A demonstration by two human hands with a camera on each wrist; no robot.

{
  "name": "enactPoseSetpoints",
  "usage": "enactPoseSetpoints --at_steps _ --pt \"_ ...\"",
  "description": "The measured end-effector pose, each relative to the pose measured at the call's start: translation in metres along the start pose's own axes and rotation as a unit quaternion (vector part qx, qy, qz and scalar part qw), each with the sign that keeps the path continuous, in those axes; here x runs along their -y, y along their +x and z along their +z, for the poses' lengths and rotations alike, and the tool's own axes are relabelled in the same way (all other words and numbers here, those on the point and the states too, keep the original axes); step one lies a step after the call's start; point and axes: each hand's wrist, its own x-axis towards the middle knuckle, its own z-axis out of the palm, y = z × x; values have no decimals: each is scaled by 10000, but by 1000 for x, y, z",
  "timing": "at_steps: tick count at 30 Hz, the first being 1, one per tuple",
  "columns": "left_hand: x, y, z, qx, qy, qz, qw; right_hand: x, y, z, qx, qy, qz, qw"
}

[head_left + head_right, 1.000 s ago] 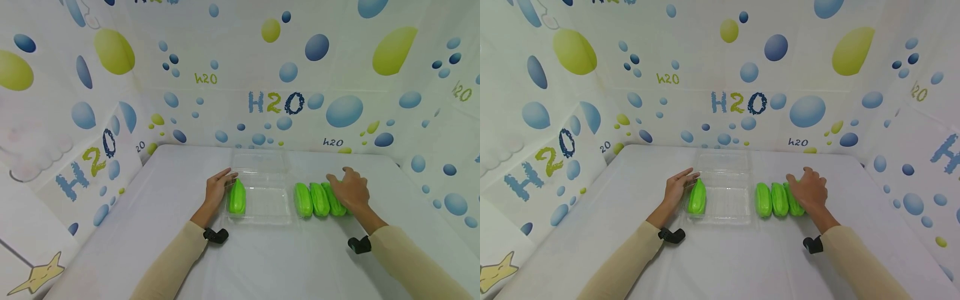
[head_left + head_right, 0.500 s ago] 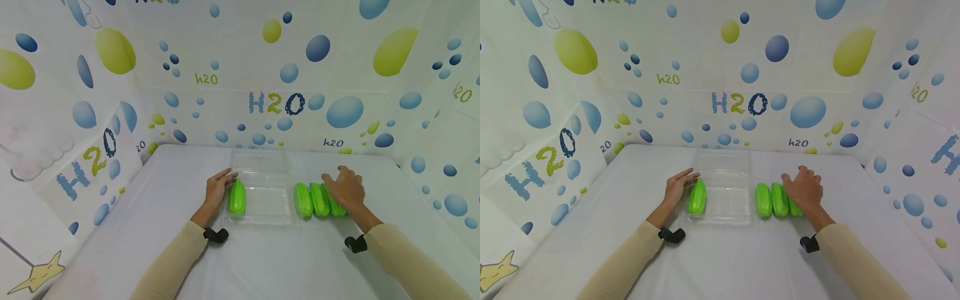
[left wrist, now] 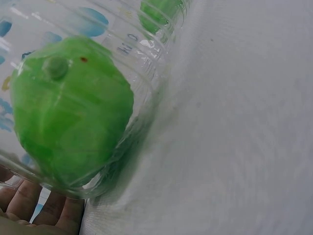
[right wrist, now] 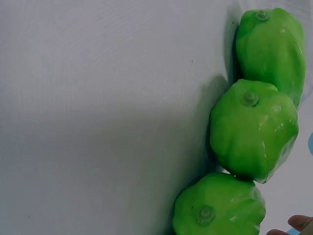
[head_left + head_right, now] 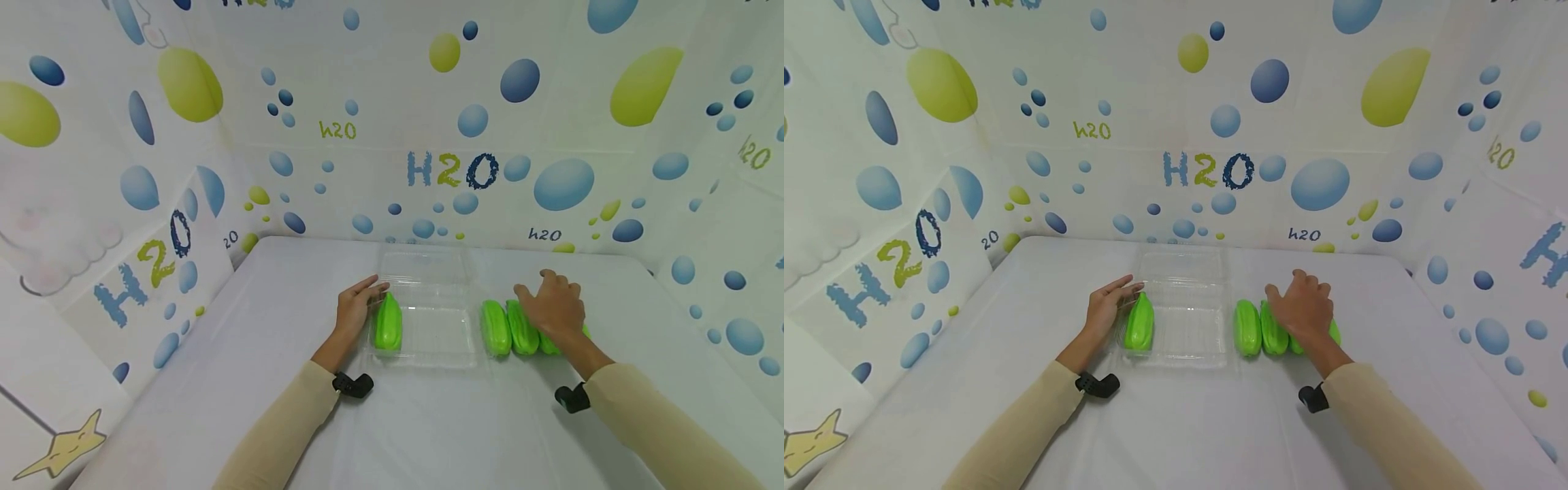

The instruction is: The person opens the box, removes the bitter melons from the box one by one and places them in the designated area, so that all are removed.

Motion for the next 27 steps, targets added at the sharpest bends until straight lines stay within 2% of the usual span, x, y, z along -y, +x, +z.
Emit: enactPoseSetpoints --at_steps 13,27 --pt "4 -1 2 -212 168 135 9995 10 -4 10 28 -65 -248 9997" --pt "2 0 1 -108 66 81 9999 25 -7 15 23 -70 -372 9993"
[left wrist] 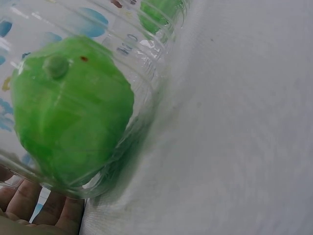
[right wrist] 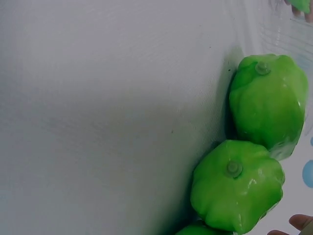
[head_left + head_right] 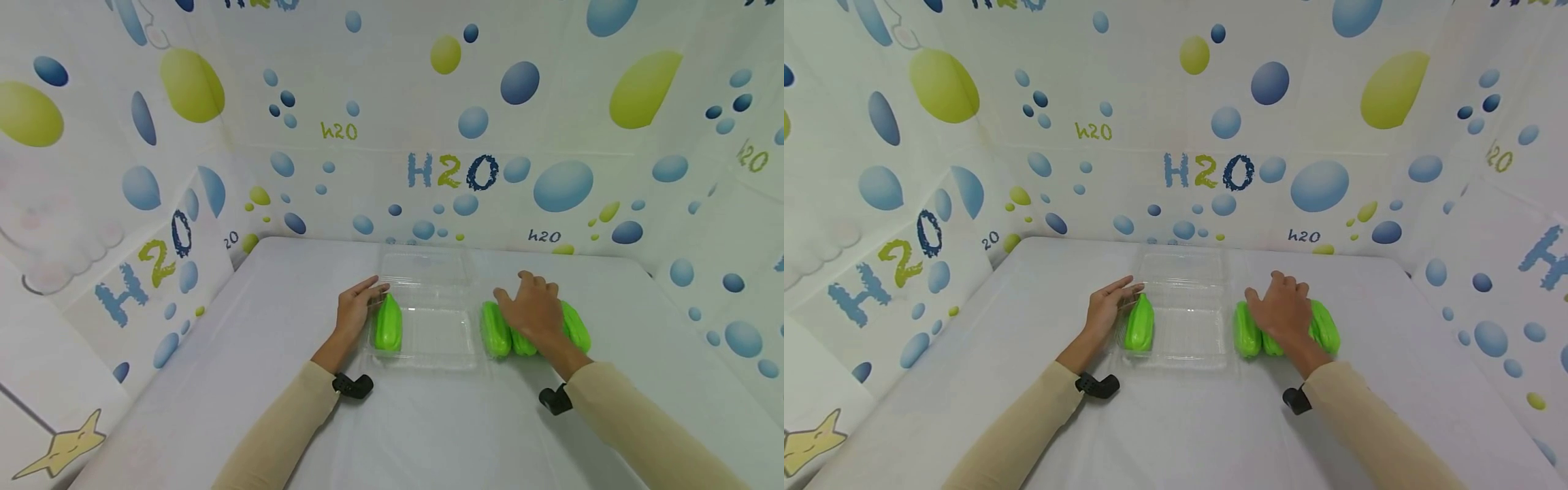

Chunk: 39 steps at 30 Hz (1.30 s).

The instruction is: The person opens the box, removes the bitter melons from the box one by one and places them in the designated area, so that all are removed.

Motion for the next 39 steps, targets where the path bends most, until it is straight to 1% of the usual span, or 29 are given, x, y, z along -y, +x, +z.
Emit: enactPoseSetpoints --at_steps 5,9,15,21,24,27,31,34,39 --pt "-6 -1 -2 148 -103 -96 9998 5 1 5 53 -24 5 10000" --pt "-9 -1 -2 184 -116 -174 9996 9 2 10 48 -39 -91 9999" --pt "-3 0 0 64 -151 -56 9999 17 2 12 -22 -18 -169 9999" --pt "1 1 1 -69 -32 43 10000 21 2 15 -46 74 -251 9996" --pt "1 1 1 -85 2 48 10000 23 1 16 -6 111 -252 9996" --pt "1 0 0 -28 -38 23 10000 27 0 17 47 169 -257 9995" --pt "-17 -11 1 114 -68 -55 9999 34 0 19 68 230 -315 9992" --pt "-31 -20 2 145 -6 -90 9999 38 0 22 36 234 -341 9991" --pt "-32 -21 2 105 41 -72 9999 43 0 24 36 217 -301 9993"
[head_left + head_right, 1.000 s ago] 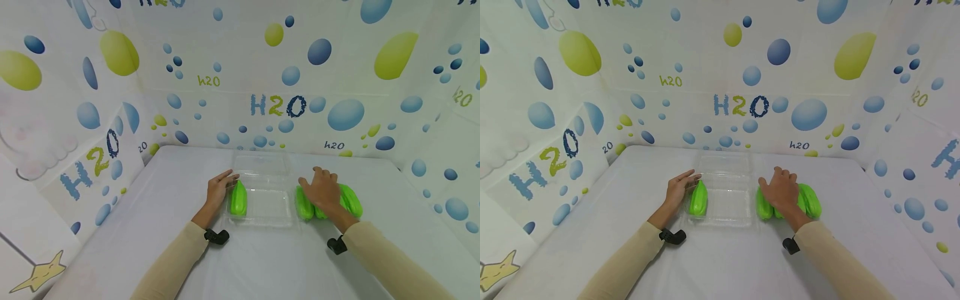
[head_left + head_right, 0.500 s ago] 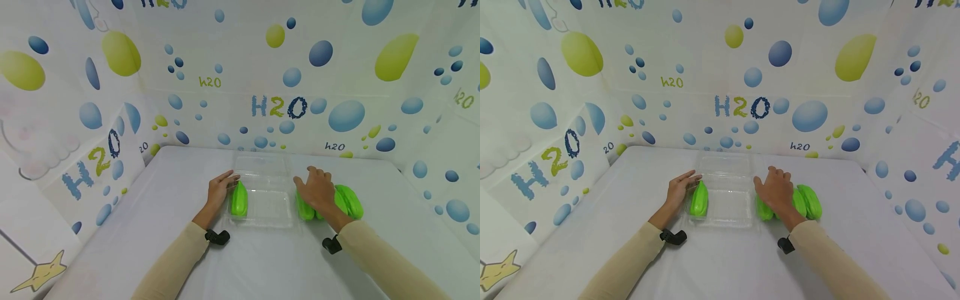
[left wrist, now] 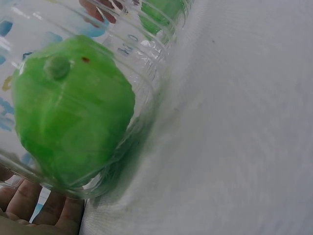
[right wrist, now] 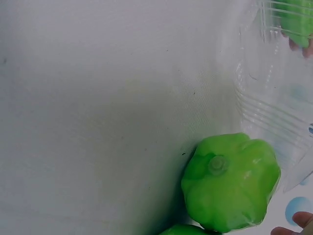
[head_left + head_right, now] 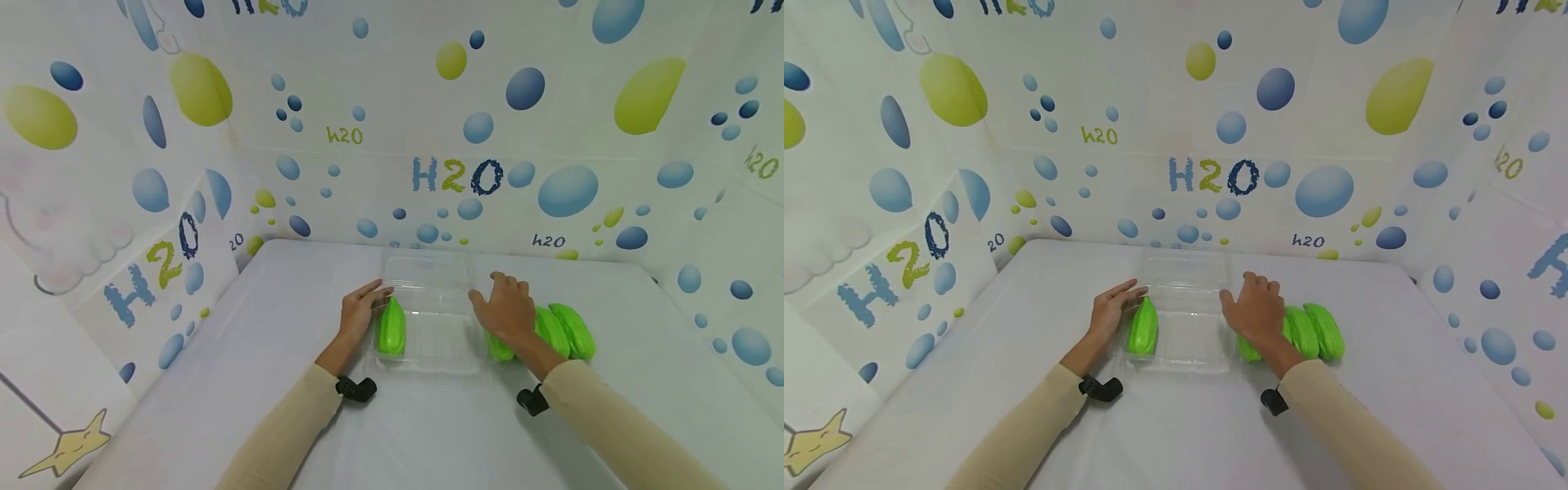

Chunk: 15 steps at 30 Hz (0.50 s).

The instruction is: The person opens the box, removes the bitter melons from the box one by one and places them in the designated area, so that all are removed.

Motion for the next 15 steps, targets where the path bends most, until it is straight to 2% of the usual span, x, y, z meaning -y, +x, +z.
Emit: enactPoseSetpoints --at_steps 15 --pt "0 0 -1 56 -7 -35 10000 17 -3 10 59 294 -94 9995"
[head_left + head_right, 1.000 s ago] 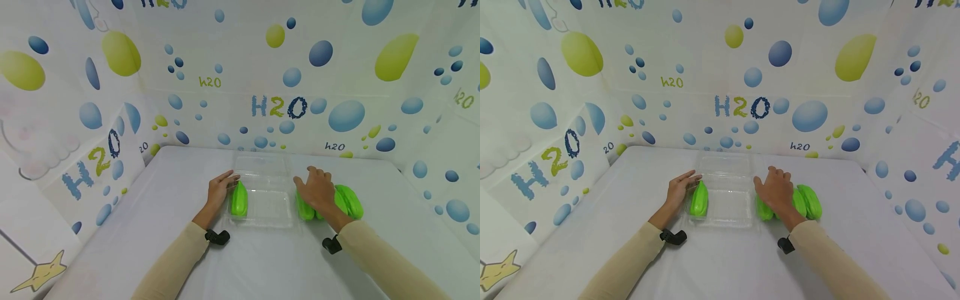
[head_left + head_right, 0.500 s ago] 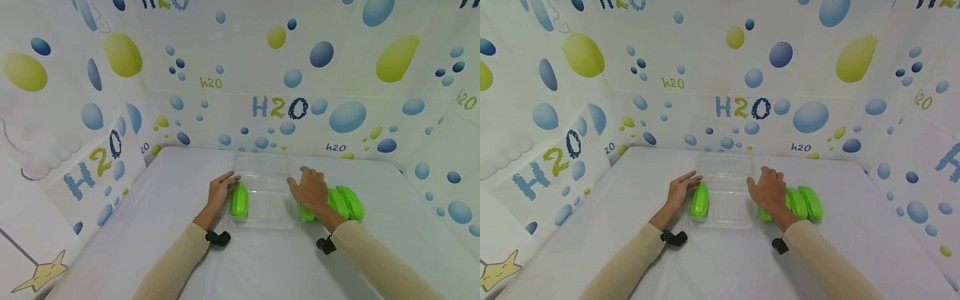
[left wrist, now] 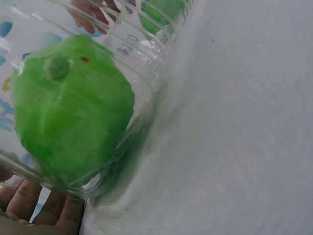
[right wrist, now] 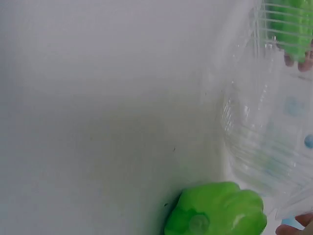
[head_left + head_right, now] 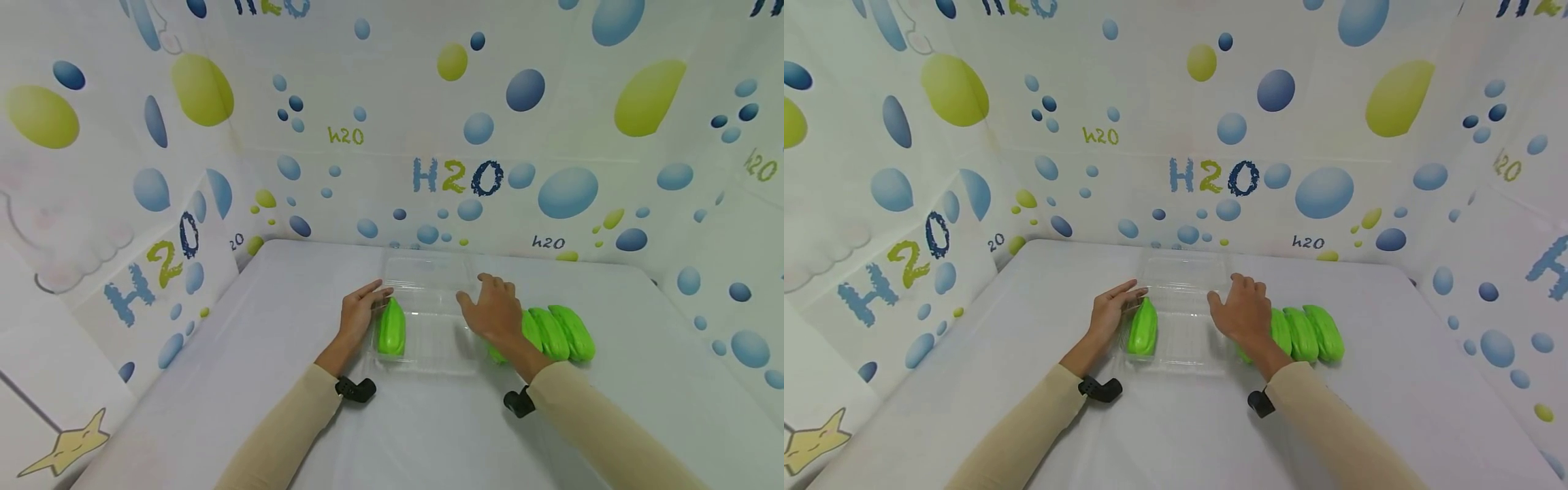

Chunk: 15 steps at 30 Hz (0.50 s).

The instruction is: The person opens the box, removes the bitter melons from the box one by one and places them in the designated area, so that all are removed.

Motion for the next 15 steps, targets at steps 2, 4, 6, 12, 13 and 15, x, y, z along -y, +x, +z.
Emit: enactPoseSetpoints --at_steps 2,4,6,12,13,15 --pt "0 0 0 10 -1 16 10000 3 -1 1 -40 41 -31 10000" --pt "0 0 0 11 -14 33 10000 6 -2 1 -67 74 -51 9999" --pt "0 0 -1 7 -34 46 10000 8 -2 0 -78 75 -77 9999" --pt "0 0 -1 17 -65 11 10000 13 -2 3 -55 117 -103 9999" --pt "0 0 -1 19 -75 0 10000 14 -2 3 -60 139 -103 9998" --pt "0 0 0 14 -76 -18 10000 15 -2 4 -72 182 -98 9998"
